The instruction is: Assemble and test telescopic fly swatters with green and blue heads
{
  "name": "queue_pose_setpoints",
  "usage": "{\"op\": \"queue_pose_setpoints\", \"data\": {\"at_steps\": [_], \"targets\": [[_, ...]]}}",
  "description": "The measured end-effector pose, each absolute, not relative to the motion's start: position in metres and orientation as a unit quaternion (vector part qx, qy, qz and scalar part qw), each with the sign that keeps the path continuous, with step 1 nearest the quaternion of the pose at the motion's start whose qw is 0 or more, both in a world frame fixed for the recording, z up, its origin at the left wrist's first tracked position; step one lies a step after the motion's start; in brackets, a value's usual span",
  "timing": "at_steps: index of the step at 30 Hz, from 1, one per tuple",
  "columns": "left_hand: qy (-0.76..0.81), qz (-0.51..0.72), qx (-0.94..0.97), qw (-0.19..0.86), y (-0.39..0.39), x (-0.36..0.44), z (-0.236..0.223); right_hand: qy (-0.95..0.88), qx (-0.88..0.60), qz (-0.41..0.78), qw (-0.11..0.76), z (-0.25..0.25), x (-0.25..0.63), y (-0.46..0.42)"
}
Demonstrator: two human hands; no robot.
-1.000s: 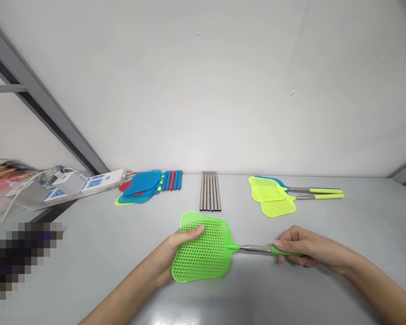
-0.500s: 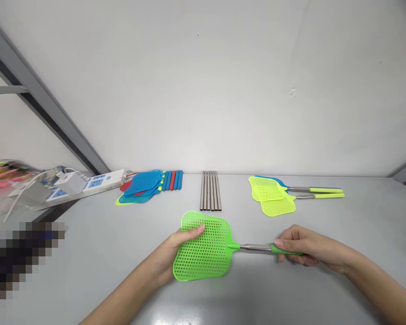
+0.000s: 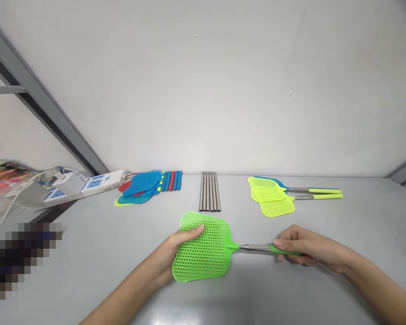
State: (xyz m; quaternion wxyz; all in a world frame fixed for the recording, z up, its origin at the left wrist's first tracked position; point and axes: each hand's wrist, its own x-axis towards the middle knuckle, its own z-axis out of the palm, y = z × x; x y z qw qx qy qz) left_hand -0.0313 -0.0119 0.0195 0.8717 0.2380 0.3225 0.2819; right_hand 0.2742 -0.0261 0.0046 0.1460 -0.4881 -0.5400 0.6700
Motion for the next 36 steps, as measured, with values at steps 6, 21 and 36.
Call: {"op": "queue_pose_setpoints", "data": {"at_steps": [6,21,36], "targets": [[0.326,0.285,0.240,0.869,-0.0128,-0.0304,0.0214,-0.535,-0.489,0.674,0.147,0.0061,0.2737,-0.0259],[0.333,0.301,0.259,0.855,-0.0128,-0.0306,0.0205,-0.536,-0.493,0.667,0.157,0.0059,0.2757,-0.0252],[0.343,0.300,0.279,0.845,-0.0124,-0.0293,0.0224,-0.533,-0.496,0.666,0.163,0.0054,0.2757,-0.0253]]}}
